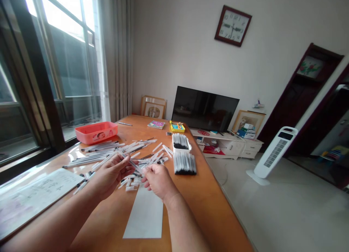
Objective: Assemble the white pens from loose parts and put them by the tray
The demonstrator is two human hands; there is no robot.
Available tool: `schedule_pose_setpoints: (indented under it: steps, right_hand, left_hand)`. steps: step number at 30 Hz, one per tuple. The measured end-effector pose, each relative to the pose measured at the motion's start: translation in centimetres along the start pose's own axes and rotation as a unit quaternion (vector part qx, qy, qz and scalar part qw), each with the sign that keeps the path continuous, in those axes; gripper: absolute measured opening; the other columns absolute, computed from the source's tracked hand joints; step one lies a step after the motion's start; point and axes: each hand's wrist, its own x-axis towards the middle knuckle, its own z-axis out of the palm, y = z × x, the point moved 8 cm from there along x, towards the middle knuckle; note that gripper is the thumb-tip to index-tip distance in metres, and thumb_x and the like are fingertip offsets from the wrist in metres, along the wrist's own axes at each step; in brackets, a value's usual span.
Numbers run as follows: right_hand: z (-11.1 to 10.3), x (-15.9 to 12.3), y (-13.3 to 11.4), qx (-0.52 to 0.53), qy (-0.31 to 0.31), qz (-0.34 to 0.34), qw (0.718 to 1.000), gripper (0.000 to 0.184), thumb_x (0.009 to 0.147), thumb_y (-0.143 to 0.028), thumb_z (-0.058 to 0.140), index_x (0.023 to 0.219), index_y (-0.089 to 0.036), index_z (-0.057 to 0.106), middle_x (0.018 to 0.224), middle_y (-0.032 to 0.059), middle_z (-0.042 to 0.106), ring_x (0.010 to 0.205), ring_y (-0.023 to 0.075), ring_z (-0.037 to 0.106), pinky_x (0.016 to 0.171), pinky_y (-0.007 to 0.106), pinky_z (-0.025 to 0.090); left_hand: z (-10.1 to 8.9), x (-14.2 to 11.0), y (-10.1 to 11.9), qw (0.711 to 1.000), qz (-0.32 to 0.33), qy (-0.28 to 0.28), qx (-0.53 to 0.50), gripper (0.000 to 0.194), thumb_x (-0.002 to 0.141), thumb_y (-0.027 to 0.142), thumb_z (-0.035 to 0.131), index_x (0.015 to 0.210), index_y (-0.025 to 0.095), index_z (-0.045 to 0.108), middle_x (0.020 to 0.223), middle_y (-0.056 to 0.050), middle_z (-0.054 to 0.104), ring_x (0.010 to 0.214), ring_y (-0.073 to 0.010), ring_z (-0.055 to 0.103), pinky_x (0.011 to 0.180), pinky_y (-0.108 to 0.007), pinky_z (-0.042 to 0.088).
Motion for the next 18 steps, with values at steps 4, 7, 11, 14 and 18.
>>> schedule_pose_setpoints:
  steps: [4,7,11,14,18]
  right_hand:
    - [0.5,-0.1,0.0,-0.007,-0.037,0.014,0.999,0.027,0.086,-0.043,0.07,0.081,-0.017,0.065,0.069,0.0022,0.068,0.054,0.0108,0.057,0.05,0.021,0.044]
    - [0.1,0.2,0.1,-0.007,-0.045,0.02,0.999,0.022,0.088,-0.037,0.069,0.079,-0.018,0.064,0.066,0.0008,0.066,0.053,0.0108,0.058,0.049,0.02,0.045]
    - [-0.6,0.5,0.5,0.0,-0.047,0.022,0.999,0.02,0.087,-0.035,0.07,0.078,-0.018,0.064,0.065,0.0004,0.067,0.053,0.0102,0.058,0.047,0.019,0.043]
    - [-1.0,0.6,0.7,0.001,-0.044,0.023,0.999,0.02,0.086,-0.035,0.072,0.079,-0.018,0.064,0.067,0.0004,0.067,0.054,0.0099,0.058,0.048,0.018,0.044]
    - [-0.8,0.5,0.7,-0.017,-0.062,0.03,0.997,0.023,0.085,-0.037,0.075,0.077,-0.018,0.064,0.068,0.0001,0.067,0.056,0.0097,0.058,0.049,0.017,0.044]
  left_hand:
    - [0.4,0.1,-0.3,1.0,-0.011,-0.025,0.01,0.029,0.078,0.035,0.084,0.088,0.018,0.062,0.099,-0.008,0.077,0.083,-0.0174,0.073,0.079,-0.028,0.06]
    - [0.0,0.5,-0.6,0.999,-0.021,-0.014,0.023,0.027,0.077,0.028,0.084,0.096,0.019,0.066,0.1,-0.008,0.078,0.089,-0.0213,0.074,0.08,-0.028,0.062]
    - [-1.0,1.3,-0.4,0.999,-0.019,-0.002,0.042,0.02,0.086,0.027,0.073,0.106,0.023,0.071,0.102,-0.006,0.08,0.093,-0.0247,0.075,0.073,-0.029,0.063]
    - [-1.7,1.9,0.2,1.0,-0.015,0.0,0.007,0.025,0.09,0.043,0.067,0.108,0.026,0.073,0.106,-0.008,0.08,0.085,-0.026,0.076,0.056,-0.026,0.06]
    - [-2.5,2.4,0.1,0.997,-0.06,0.019,-0.039,0.033,0.095,0.051,0.056,0.102,0.025,0.074,0.114,-0.004,0.079,0.073,-0.0224,0.076,0.057,-0.028,0.061]
